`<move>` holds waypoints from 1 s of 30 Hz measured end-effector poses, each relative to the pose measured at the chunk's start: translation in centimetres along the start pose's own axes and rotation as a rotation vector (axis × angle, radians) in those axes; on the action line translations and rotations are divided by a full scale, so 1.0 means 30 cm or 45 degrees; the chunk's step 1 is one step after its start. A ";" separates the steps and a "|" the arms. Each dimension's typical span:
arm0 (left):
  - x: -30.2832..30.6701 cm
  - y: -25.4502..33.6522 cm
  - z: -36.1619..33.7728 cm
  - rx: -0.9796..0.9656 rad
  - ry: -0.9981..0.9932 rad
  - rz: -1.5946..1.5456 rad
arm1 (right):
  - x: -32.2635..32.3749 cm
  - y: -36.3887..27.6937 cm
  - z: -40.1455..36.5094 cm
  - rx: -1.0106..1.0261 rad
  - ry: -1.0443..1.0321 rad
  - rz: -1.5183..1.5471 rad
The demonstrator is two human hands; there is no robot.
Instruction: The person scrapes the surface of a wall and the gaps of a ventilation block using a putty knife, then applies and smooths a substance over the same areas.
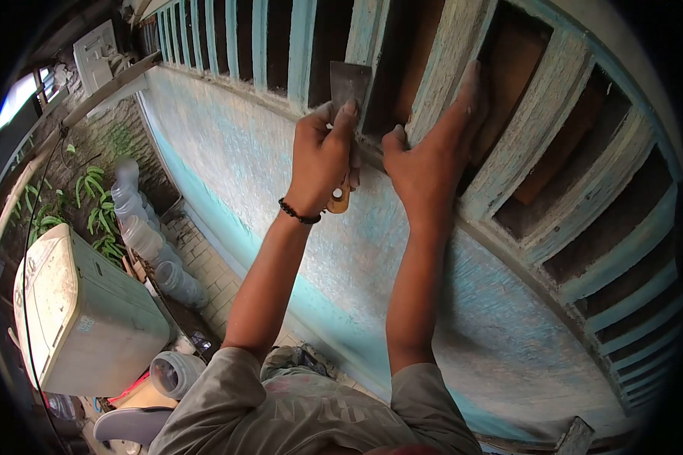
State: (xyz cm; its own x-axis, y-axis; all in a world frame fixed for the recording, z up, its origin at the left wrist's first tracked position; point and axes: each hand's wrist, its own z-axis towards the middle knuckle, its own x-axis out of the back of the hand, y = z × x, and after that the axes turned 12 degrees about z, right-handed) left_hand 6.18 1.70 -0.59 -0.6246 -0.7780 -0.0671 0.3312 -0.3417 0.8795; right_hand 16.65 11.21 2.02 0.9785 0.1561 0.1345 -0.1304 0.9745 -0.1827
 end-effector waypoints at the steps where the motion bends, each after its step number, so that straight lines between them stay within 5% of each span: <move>1: 0.007 0.018 0.021 -0.043 -0.026 0.004 | 0.000 0.001 -0.002 0.002 -0.006 -0.010; 5: 0.003 0.112 0.096 -0.195 -0.025 0.041 | 0.002 0.001 0.002 0.004 -0.018 -0.020; 11: 0.002 -0.002 0.014 -0.049 -0.013 0.019 | -0.002 -0.004 0.002 -0.013 -0.015 -0.052; 17: 0.008 0.155 0.133 -0.280 -0.019 0.038 | -0.006 -0.002 -0.002 -0.047 -0.005 -0.057; 24: 0.016 0.033 0.018 -0.073 -0.054 -0.042 | -0.003 -0.014 -0.003 -0.054 -0.044 -0.042; 30: 0.018 0.156 0.162 -0.299 -0.058 0.049 | -0.004 -0.018 0.001 -0.070 -0.049 -0.101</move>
State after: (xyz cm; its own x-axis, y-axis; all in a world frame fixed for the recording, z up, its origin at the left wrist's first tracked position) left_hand 3.95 2.25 5.78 -0.6380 -0.7700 -0.0094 0.5076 -0.4297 0.7468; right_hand 16.60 10.66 2.12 0.9785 0.0860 0.1876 -0.0428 0.9738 -0.2234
